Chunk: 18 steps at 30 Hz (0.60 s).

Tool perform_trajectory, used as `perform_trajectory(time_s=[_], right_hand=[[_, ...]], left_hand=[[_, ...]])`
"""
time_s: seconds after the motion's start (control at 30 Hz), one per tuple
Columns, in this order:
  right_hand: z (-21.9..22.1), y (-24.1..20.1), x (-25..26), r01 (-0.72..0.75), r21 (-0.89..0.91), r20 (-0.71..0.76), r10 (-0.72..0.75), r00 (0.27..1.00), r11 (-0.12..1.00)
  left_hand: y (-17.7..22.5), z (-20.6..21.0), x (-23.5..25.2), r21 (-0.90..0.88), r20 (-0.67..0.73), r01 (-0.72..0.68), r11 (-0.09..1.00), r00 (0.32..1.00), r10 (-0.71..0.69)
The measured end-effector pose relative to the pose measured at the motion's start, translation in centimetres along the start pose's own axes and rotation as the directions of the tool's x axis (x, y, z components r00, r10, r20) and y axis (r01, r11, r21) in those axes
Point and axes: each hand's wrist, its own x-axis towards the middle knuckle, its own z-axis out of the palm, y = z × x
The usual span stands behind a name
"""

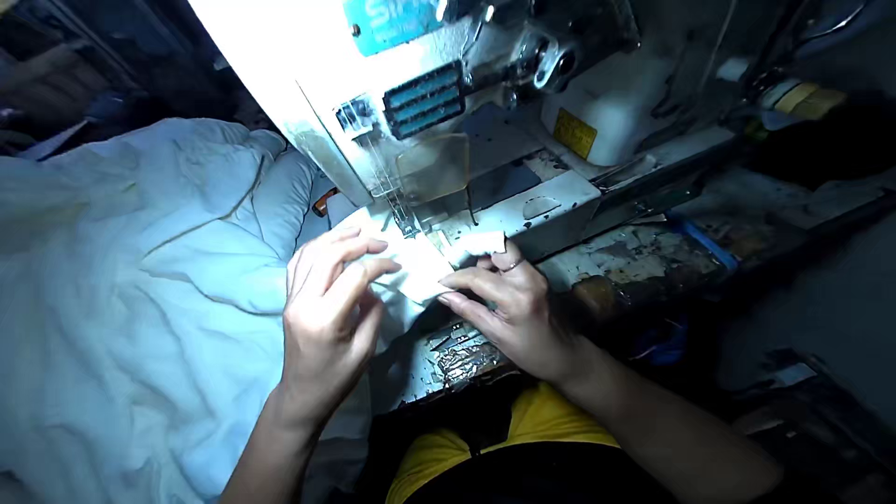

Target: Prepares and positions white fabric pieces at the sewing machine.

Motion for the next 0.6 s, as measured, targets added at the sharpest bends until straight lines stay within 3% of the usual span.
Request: perform_trajectory(time_s=[0.13, 0.27, 0.33, 0.47, 0.53, 0.6], right_hand=[[0.0, 0.0, 0.5, -0.029, 0.187, -0.012, 0.032, 0.999, 0.982], [-0.3, 0.0, 1.5, -0.302, 0.463, 0.257, 0.200, 0.945, 0.834], [0.0, 0.2, 1.7, -0.336, 0.473, 0.264, 0.232, 0.936, 0.815], [0.9, 0.5, 1.6, -0.239, 0.486, 0.159, 0.184, 0.970, 0.841], [0.7, 0.4, 1.5, -0.232, 0.502, 0.169, 0.169, 0.971, 0.833], [0.4, 0.3, 1.6, -0.256, 0.515, 0.212, 0.168, 0.963, 0.818]], left_hand=[[-0.8, 1.8, 0.1, -0.035, -0.093, -0.040, 0.999, 0.995, 0.036], [-1.0, 2.2, 1.7, -0.173, -0.356, -0.080, 0.982, 0.934, 0.014], [-1.0, 1.7, 1.7, -0.161, -0.387, -0.058, 0.985, 0.922, -0.009], [-1.2, 0.0, 0.4, -0.175, -0.249, 0.053, 0.983, 0.964, -0.096], [-0.9, -1.3, 0.0, -0.246, -0.100, 0.126, 0.961, 0.983, -0.154], [-0.6, -2.1, -0.1, -0.317, -0.036, 0.150, 0.937, 0.985, -0.169]])
